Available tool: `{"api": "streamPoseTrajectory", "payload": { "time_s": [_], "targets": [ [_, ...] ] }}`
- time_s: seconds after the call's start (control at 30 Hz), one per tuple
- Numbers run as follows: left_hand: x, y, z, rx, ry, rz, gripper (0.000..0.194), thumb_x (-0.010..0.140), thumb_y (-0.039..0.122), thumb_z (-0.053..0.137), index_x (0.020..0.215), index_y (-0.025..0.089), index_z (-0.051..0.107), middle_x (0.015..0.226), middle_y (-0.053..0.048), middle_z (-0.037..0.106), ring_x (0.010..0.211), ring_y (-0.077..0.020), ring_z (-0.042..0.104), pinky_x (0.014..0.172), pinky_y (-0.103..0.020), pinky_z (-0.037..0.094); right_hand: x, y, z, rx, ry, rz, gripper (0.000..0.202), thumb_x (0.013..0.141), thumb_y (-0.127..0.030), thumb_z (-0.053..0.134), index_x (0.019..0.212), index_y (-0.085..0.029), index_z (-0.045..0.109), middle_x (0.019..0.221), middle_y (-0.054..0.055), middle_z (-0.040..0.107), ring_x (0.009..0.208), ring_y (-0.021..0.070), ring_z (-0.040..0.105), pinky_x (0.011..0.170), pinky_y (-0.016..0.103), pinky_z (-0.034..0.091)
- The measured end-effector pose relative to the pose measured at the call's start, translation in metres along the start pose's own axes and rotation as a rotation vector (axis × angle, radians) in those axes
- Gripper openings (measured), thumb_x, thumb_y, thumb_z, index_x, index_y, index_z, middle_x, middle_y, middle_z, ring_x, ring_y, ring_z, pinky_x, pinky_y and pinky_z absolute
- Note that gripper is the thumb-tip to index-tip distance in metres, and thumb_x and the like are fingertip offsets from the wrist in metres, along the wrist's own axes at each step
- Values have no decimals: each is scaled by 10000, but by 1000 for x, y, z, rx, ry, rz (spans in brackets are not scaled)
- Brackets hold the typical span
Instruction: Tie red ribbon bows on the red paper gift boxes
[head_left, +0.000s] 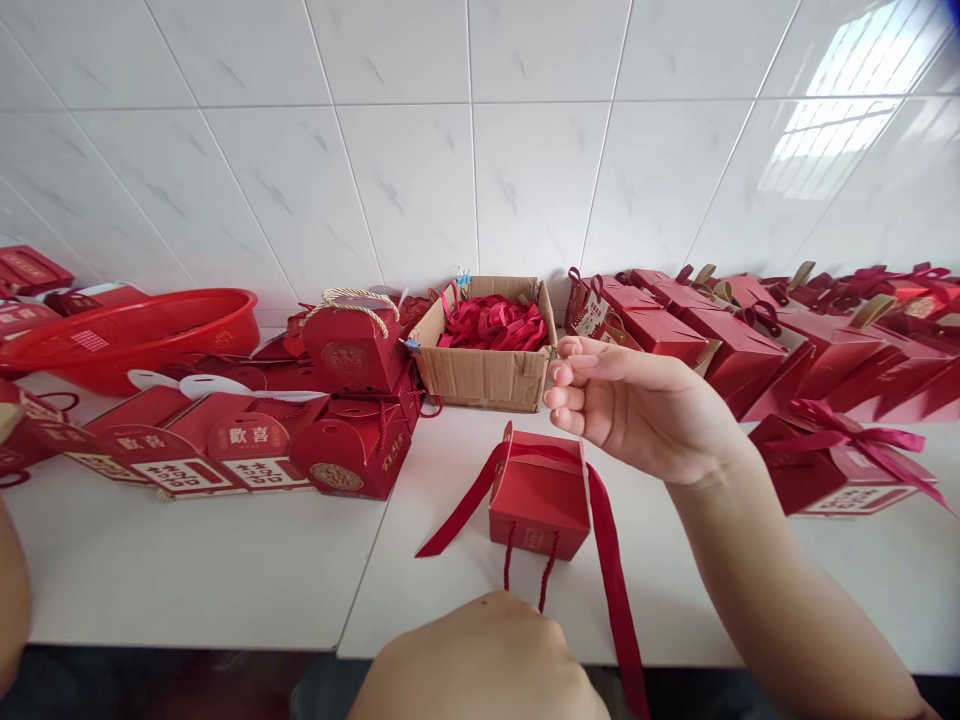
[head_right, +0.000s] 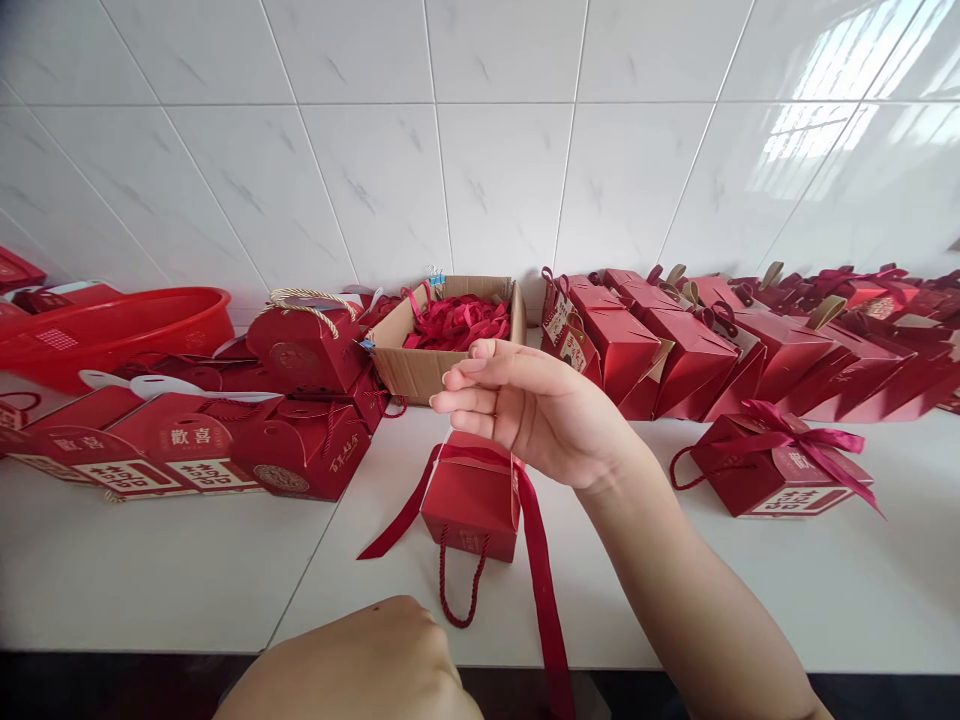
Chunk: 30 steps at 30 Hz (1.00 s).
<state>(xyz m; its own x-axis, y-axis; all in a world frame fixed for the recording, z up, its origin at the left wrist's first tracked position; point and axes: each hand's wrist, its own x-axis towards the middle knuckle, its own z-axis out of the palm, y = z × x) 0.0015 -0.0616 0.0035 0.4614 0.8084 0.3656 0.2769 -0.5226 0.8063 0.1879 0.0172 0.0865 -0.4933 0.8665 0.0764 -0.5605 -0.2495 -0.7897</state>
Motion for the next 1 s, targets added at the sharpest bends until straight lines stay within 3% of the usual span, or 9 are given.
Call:
{"api": "streamPoseTrajectory", "payload": {
  "time_s": [0.2, 0.27, 0.33, 0.5, 0.63, 0.67, 0.77, 0.87, 1.0],
  "targets": [
    [1, 11, -4, -149, -223, -116, 188, 881, 298, 497, 843, 228, 667, 826, 24, 650, 840, -174, 648, 687, -258, 490, 4, -1, 1, 151, -37, -64, 400, 841, -289, 573, 554, -189, 314, 509, -65, 271, 452, 67, 341, 453, 196, 377],
    [3, 14, -6, -208, -248, -137, 249, 943, 336, 445, 982, 182, 637, 957, -11, 640, 867, -171, 633, 727, -300, 521, 6, -1, -1, 181, -65, -88, 474, 867, -346, 525, 537, -196, 218, 493, -64, 208, 435, 77, 262, 426, 208, 327],
    [4, 17, -6, -269, -243, -147, 284, 954, 351, 410, 990, 173, 628, 929, -10, 634, 841, -178, 634, 711, -317, 528, 6, -1, -2, 186, -89, -114, 497, 889, -365, 469, 534, -199, 163, 475, -62, 173, 423, 82, 205, 403, 214, 282],
    [15, 28, -5, -430, -118, -129, 282, 874, 378, 458, 707, 241, 639, 615, 5, 550, 680, -195, 616, 602, -273, 465, 7, -1, -4, 154, -145, -137, 499, 913, -335, 398, 520, -193, 126, 444, -63, 117, 396, 86, 126, 371, 214, 210],
    [37, 32, -13, -643, 172, -89, 445, 929, 498, 333, 686, 201, 558, 621, -10, 465, 610, -136, 481, 606, -243, 428, 6, 0, -2, 127, -161, -123, 500, 909, -326, 396, 509, -191, 129, 441, -62, 110, 388, 86, 121, 371, 219, 193],
    [42, 31, -16, -866, 278, -118, 437, 929, 486, 343, 669, 185, 524, 620, -4, 422, 587, -123, 435, 587, -239, 415, 6, 0, -1, 116, -161, -115, 500, 907, -326, 398, 507, -190, 131, 441, -61, 113, 388, 86, 125, 375, 223, 194],
    [52, 27, -26, -1368, 394, -163, 401, 935, 432, 333, 679, 157, 474, 644, 8, 356, 582, -107, 390, 562, -232, 404, 4, 1, 1, 62, -147, -108, 506, 903, -330, 413, 505, -191, 133, 447, -57, 120, 388, 87, 136, 382, 236, 196],
    [53, 22, -30, -1538, 415, -181, 401, 953, 417, 285, 714, 150, 464, 676, 5, 355, 611, -109, 393, 585, -239, 408, 2, 1, 2, -6, -120, -123, 510, 906, -334, 418, 511, -194, 127, 455, -51, 119, 389, 92, 138, 379, 249, 193],
    [51, 21, -26, -1554, 354, -185, 434, 966, 417, 247, 708, 144, 464, 673, -2, 361, 614, -111, 391, 587, -239, 399, 0, 1, 3, -73, -100, -131, 510, 897, -335, 422, 507, -191, 126, 457, -43, 114, 392, 98, 133, 379, 262, 183]
  ]
}}
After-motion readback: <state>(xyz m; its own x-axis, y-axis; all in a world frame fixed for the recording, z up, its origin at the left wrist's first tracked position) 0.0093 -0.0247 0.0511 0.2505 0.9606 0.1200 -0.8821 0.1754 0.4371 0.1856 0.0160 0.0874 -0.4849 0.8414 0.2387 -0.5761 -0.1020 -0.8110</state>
